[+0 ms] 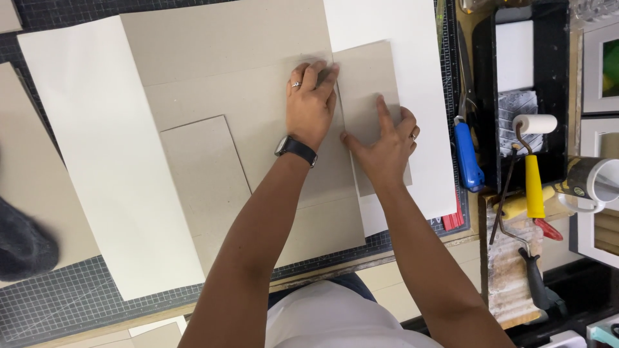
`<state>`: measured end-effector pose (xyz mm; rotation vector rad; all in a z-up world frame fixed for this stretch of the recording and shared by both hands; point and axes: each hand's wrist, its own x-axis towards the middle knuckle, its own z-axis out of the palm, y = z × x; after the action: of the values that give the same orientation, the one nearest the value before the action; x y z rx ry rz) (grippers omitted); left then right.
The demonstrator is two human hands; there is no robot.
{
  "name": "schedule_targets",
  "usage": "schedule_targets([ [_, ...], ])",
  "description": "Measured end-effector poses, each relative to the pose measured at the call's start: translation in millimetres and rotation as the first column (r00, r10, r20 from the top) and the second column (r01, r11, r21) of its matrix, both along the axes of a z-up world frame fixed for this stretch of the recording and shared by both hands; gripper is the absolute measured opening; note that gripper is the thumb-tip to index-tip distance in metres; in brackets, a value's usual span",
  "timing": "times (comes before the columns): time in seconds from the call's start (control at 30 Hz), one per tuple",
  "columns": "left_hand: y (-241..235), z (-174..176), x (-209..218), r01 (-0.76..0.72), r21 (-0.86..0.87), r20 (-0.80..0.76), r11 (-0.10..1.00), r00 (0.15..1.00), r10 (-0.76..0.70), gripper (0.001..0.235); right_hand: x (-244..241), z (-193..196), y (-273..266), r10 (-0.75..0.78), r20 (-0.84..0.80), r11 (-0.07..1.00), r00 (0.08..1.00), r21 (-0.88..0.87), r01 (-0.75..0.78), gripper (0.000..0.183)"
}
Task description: Applying adhesive to cardboard pieces using a roller and mounting them onto a white base sheet, followed by smoothing with a squeegee.
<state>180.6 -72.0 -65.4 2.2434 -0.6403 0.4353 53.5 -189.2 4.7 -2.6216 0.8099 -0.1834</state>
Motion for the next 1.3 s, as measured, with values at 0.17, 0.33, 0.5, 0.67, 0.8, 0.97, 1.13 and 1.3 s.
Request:
schedule_targets([
  [0.17, 0, 1, 1, -0.003, -0.001, 0.004, 1.0, 1.0, 0.003, 0.042, 0, -4, -1, 0.002, 0.007, 1.0, 1.0, -0.03, -0.002, 0.099],
  [0.33, 0, 2, 0, -0.009, 0.01, 0.008, 1.0, 1.0, 0.009, 0.041, 1, -1, 0, -0.007, -0.04, 1.0, 0.999, -0.014, 0.007, 0.098],
  [0.5, -2, 0, 1, -0.01, 0.034, 0.031, 0.999, 0.999, 0.009, 0.039, 0, 0, -1, 0.008, -0.067, 1.0, 0.998, -0.023, -0.009, 0.099],
  [0.67, 1, 1, 2, 0.008, 0.064, 0.02, 0.998, 1.0, -0.009, 0.04, 1, 3, -1, 0.019, -0.105, 1.0, 0.994, -0.019, -0.021, 0.099],
  [0.8, 5, 4, 4, 0.045, 0.16, -0.006, 0.986, 0.999, -0.045, 0.045, 1, 8, -2, 0.047, -0.108, 0.998, 0.993, -0.025, -0.05, 0.098],
  [0.97, 8, 7, 9, 0.114, 0.216, -0.056, 0.97, 0.993, -0.104, 0.044, -4, 0, -5, 0.059, -0.106, 0.997, 0.993, -0.033, -0.063, 0.102],
  [1.13, 14, 15, 7, 0.166, 0.231, -0.098, 0.959, 0.984, -0.147, 0.043, -9, -9, -7, 0.079, -0.093, 0.994, 0.993, -0.067, -0.085, 0.102],
  [1.3, 18, 23, 14, 0.268, 0.265, -0.203, 0.926, 0.955, -0.218, 0.07, -11, -5, -8, 0.102, -0.062, 0.994, 0.993, -0.027, -0.103, 0.101],
])
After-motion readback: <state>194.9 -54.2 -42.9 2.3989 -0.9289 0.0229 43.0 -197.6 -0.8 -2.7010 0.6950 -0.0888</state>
